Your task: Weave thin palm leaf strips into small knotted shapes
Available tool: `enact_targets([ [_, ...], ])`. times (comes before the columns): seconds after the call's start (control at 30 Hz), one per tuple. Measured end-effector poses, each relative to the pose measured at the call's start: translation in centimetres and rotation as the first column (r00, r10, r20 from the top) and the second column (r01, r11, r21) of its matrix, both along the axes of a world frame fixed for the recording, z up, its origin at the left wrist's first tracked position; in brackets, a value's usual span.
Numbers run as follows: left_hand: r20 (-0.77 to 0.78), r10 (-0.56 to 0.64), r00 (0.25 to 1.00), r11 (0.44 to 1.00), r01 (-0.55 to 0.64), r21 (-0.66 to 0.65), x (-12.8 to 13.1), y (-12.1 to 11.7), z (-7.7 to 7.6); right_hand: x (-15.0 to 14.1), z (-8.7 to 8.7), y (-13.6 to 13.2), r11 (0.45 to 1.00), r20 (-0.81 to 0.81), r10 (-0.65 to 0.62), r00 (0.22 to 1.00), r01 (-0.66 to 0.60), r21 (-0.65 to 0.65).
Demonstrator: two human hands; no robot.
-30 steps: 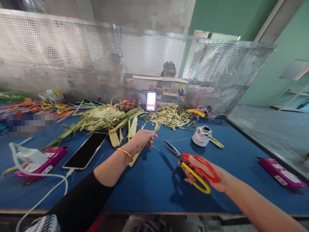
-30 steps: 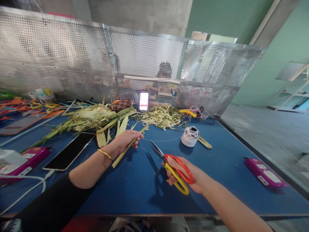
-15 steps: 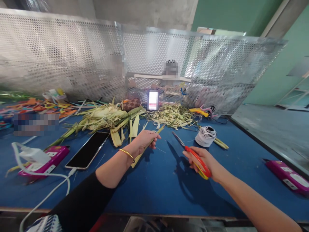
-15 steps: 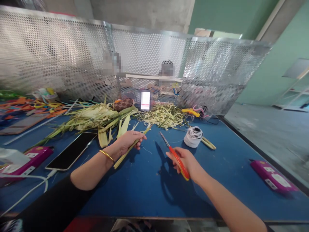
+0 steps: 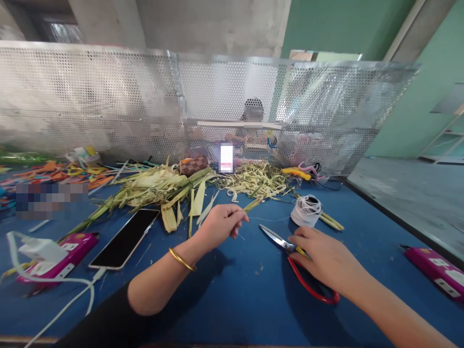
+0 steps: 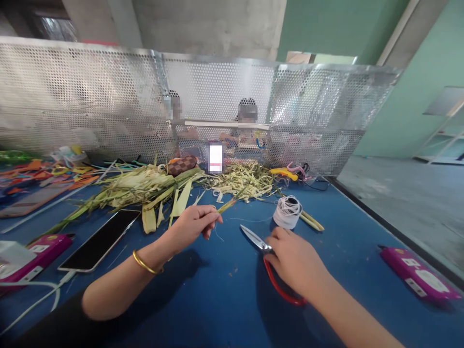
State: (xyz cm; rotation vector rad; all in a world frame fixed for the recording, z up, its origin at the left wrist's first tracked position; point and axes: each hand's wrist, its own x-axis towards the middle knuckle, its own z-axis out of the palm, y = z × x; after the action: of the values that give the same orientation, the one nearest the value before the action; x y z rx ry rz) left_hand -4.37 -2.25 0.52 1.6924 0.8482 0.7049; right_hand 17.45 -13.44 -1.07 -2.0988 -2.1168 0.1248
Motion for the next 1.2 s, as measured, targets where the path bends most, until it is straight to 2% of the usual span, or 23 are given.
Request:
enact_targets([
  [0.03, -0.001, -0.01, 1.0, 1.0, 0.01, 0.028, 0.2, -0.4, 0.2, -0.5, 0.5, 0.7, 0.998, -0.167, 0.03, 0.986, -0.021, 0.06],
  [0.07, 0.001, -0.02, 1.0, 0.999, 0.019, 0.047, 0.4, -0.7, 0.3, -1.1, 0.9, 1.5, 0.996, -0.38, 0.056, 0.923, -0.028, 0.08],
  [0.1, 0.005, -0.03, 1.0, 0.998, 0.03, 0.053, 0.5, -0.9, 0.5, -1.8, 1.2, 2.4, 0.997, -0.607, 0.063, 0.792, -0.024, 0.072],
  [0.13, 0.013, -0.043, 0.999, 0.998, 0.042, 0.039, 0.7, -1.1, 0.6, -2.5, 1.3, 3.3, 0.998, -0.79, 0.053, 0.611, -0.02, 0.051],
  [0.17, 0.023, -0.061, 0.998, 0.998, 0.061, 0.008, 0.8, -1.2, 0.7, -3.2, 1.2, 4.0, 0.998, -0.899, 0.069, 0.433, -0.029, 0.063],
  [0.2, 0.037, -0.082, 0.996, 0.996, 0.083, -0.034, 0.9, -1.2, 0.7, -3.8, 1.1, 4.7, 0.995, -0.952, 0.097, 0.291, -0.049, 0.086],
  [0.23, 0.053, -0.102, 0.993, 0.991, 0.106, -0.082, 1.0, -1.2, 0.8, -4.3, 0.9, 5.3, 0.992, -0.975, 0.124, 0.187, -0.045, 0.118],
  [0.27, 0.069, -0.12, 0.99, 0.983, 0.128, -0.128, 1.0, -1.1, 0.7, -4.7, 0.7, 5.7, 0.988, -0.98, 0.155, 0.123, -0.035, 0.152],
  [0.3, 0.082, -0.135, 0.987, 0.974, 0.147, -0.171, 1.1, -1.0, 0.7, -4.9, 0.5, 5.9, 0.984, -0.98, 0.179, 0.092, -0.021, 0.178],
  [0.37, 0.096, -0.162, 0.982, 0.952, 0.181, -0.249, 1.1, -0.7, 0.4, -5.1, 0.1, 6.1, 0.98, -0.976, 0.196, 0.091, 0.016, 0.198],
  [0.47, 0.112, -0.182, 0.977, 0.91, 0.211, -0.357, 1.4, -0.4, -0.3, -4.9, -0.3, 5.8, 0.985, -0.978, 0.162, 0.132, 0.043, 0.169],
  [0.57, 0.134, -0.164, 0.977, 0.873, 0.207, -0.441, 1.7, -0.3, -1.3, -4.8, -0.7, 5.7, 0.99, -0.98, 0.115, 0.165, 0.062, 0.127],
  [0.63, 0.138, -0.141, 0.98, 0.869, 0.189, -0.457, 1.9, -0.3, -1.8, -4.7, -1.0, 5.7, 0.989, -0.975, 0.097, 0.202, 0.091, 0.117],
  [0.77, 0.1, -0.099, 0.99, 0.925, 0.128, -0.358, 2.1, -0.6, -2.1, -4.8, -1.5, 5.7, 0.98, -0.955, 0.088, 0.282, 0.149, 0.134],
  [0.9, 0.0, -0.095, 0.995, 0.986, 0.094, -0.14, 2.1, -1.1, -1.8, -5.0, -1.6, 5.6, 0.972, -0.95, 0.084, 0.3, 0.186, 0.144],
  [0.97, -0.002, -0.09, 0.996, 0.989, 0.089, -0.115, 2.1, -1.2, -1.7, -4.9, -1.6, 5.6, 0.973, -0.949, 0.104, 0.296, 0.165, 0.158],
  [1.07, 0.123, -0.068, 0.99, 0.938, 0.105, -0.33, 1.9, -1.0, -1.5, -4.4, -1.4, 5.8, 0.979, -0.94, 0.123, 0.318, 0.118, 0.168],
  [1.13, 0.23, -0.017, 0.973, 0.874, 0.126, -0.469, 1.7, -0.7, -1.4, -3.8, -1.3, 6.0, 0.985, -0.927, 0.079, 0.367, 0.115, 0.13],
  [1.2, 0.298, 0.027, 0.954, 0.833, 0.143, -0.534, 1.5, -0.3, -1.4, -3.3, -1.1, 6.1, 0.993, -0.909, 0.019, 0.416, 0.101, 0.067],
])
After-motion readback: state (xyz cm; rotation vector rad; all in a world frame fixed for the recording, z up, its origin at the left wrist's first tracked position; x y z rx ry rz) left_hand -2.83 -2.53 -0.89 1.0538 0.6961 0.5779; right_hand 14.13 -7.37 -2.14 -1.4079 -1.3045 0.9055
